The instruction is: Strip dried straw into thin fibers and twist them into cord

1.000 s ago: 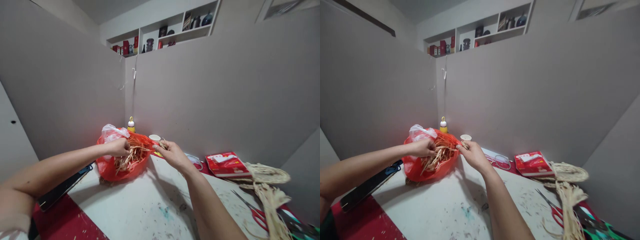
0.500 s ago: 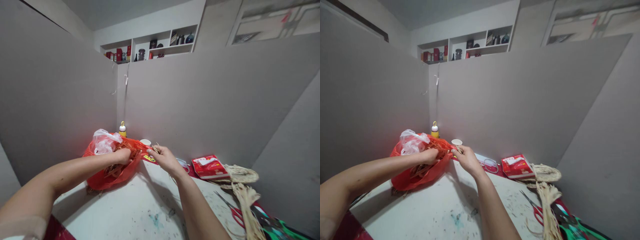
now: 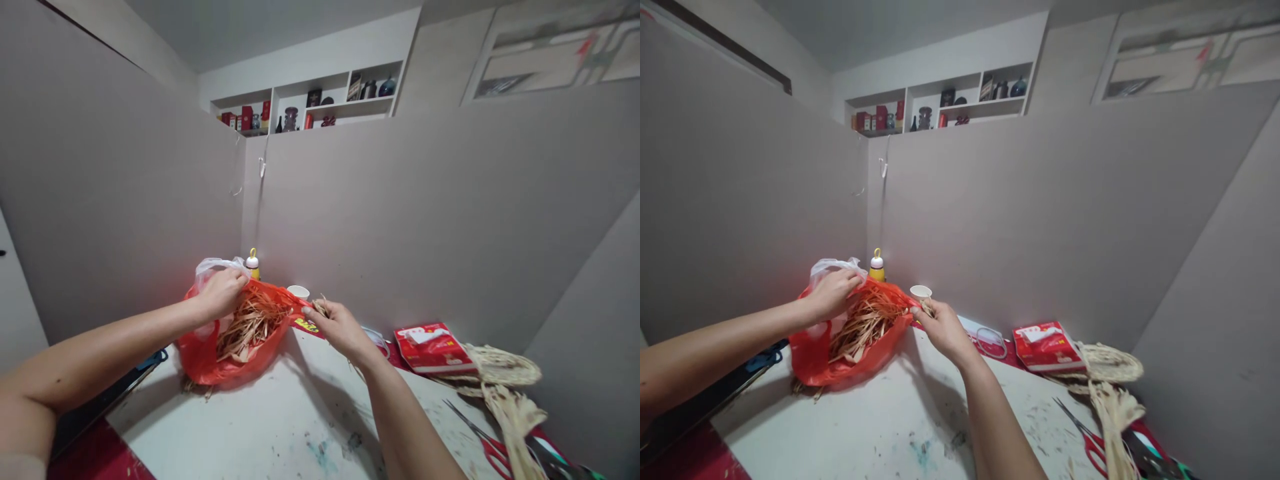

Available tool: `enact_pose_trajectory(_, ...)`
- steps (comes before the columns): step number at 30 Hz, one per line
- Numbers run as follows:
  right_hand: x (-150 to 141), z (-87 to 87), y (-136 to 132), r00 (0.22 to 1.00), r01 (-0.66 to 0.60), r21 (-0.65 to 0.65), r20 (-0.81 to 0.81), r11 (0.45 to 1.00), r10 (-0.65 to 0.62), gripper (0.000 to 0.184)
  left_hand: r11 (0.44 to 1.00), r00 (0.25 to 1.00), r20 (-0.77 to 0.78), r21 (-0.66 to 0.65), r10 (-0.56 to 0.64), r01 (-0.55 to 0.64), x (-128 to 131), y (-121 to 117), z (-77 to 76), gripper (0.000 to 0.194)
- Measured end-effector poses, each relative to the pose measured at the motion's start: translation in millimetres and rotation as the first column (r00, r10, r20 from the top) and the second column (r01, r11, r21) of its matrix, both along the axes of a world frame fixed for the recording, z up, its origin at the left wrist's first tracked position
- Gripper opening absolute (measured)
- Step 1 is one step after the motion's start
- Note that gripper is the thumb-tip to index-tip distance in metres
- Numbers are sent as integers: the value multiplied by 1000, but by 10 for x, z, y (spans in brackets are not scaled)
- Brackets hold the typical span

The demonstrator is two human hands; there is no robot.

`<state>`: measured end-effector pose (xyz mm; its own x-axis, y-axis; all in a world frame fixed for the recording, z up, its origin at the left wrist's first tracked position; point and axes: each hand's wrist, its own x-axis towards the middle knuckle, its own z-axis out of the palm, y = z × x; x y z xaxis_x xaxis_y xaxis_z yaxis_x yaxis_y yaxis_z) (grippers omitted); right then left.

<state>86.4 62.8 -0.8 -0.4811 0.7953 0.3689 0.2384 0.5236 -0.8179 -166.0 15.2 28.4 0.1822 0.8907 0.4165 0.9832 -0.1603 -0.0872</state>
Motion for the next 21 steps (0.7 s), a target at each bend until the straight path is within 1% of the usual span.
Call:
enact_pose_trajectory(1, 0, 1, -1, 1000, -5, 2, 2, 1000, 5, 34, 1000, 997, -80, 17, 20, -18, -25, -4, -16, 22)
enact_pose_trajectory(3, -1, -7, 5, 1000, -9, 7, 9, 1000, 9, 35, 998, 979, -191, 19, 67, -64, -67, -27, -76, 39)
enact_pose_trajectory(5, -2, -21, 16, 1000, -5, 18, 19, 1000, 4, 37, 994, 968, -227, 0, 111, -114, -110, -56, -147, 59)
enact_pose_trajectory(7, -1, -33, 24, 999, -11, 28, 34, 1000, 10, 39, 988, 957, -252, -16, 143, -152, -160, -74, -198, 70)
enact_pose_trajectory(9, 1, -38, 25, 998, -27, 28, 50, 999, 25, 40, 980, 946, -268, -37, 181, -198, -219, -72, -223, 66)
enact_pose_trajectory(12, 3, -31, 15, 998, -27, 26, 60, 999, 26, 42, 964, 936, -266, -73, 230, -257, -318, -41, -255, 48)
enact_pose_trajectory(14, -3, -20, 1, 998, -21, 34, 57, 999, 19, 42, 963, 942, -247, -83, 228, -255, -383, -13, -301, 31)
enact_pose_trajectory(17, -19, -4, -22, 999, -12, 43, 50, 999, 9, 43, 973, 957, -214, -86, 194, -216, -471, 25, -392, 7)
enact_pose_trajectory(18, -26, -1, -27, 999, -8, 41, 52, 999, 6, 43, 977, 962, -205, -80, 180, -200, -498, 37, -419, 7)
enact_pose_trajectory(21, -49, -14, -26, 997, -3, 30, 74, 1000, 0, 41, 990, 979, -159, -41, 125, -133, -561, 76, -479, 14)
